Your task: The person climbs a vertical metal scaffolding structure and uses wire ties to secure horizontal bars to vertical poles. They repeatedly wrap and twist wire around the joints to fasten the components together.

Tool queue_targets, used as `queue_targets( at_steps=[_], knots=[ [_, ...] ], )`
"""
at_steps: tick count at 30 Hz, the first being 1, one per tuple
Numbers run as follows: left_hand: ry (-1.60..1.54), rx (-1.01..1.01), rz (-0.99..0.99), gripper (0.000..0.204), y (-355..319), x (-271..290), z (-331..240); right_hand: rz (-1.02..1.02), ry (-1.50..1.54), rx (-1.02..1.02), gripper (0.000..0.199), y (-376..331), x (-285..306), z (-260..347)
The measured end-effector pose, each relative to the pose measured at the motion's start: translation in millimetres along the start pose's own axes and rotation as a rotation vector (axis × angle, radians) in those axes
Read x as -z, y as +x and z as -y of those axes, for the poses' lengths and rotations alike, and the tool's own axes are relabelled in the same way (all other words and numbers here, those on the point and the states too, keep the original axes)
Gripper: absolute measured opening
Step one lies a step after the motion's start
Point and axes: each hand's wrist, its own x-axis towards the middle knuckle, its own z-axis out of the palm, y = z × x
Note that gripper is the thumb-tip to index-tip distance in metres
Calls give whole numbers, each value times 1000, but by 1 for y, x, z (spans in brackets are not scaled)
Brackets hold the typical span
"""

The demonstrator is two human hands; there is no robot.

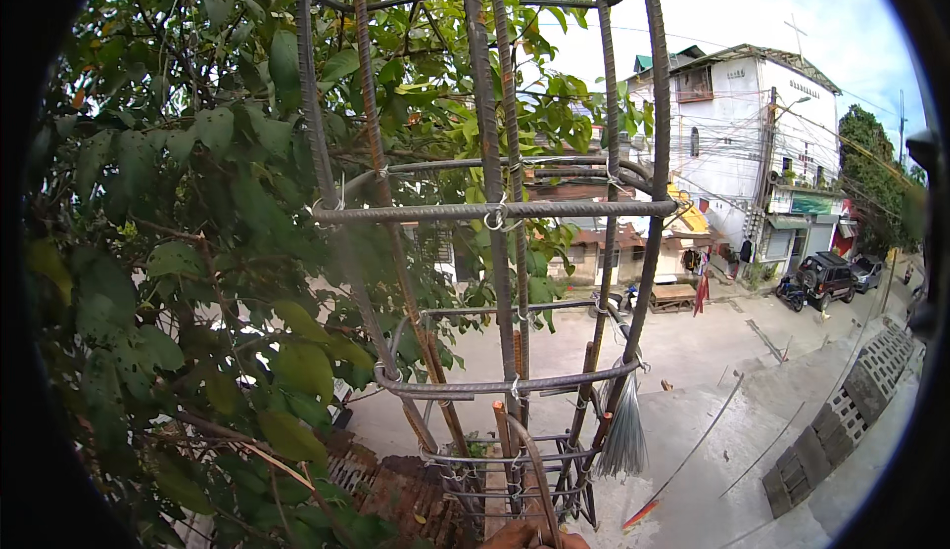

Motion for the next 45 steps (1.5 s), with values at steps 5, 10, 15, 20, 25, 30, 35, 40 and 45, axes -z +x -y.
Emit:
queue_targets(
  at_steps=[5,10,15,20,25,30,35,40,45],
  knots=[
    [-356,130,-66,35,4,-24,34,-144,-111,69,21,0,1,-17],
    [-450,17,86,44,20,26,18,-226,-197,221,23,0,22,-37],
    [-741,-430,-313,48,-4,78,-96,-325,-286,536,28,23,45,7],
    [-248,-942,-951,33,-17,161,-248,-442,227,686,44,64,72,125],
    [-394,-876,-963,35,9,237,-370,-577,301,776,34,114,101,246],
    [-193,-722,-1090,42,57,236,-412,-648,36,680,36,166,133,302],
    [-344,-770,-1023,40,71,227,-416,-820,-140,517,38,187,133,296],
    [-417,-730,-1020,39,71,233,-412,-694,68,650,43,188,124,297],
    [-404,-729,-996,31,72,238,-408,-529,191,526,55,183,119,299]
  ],
)
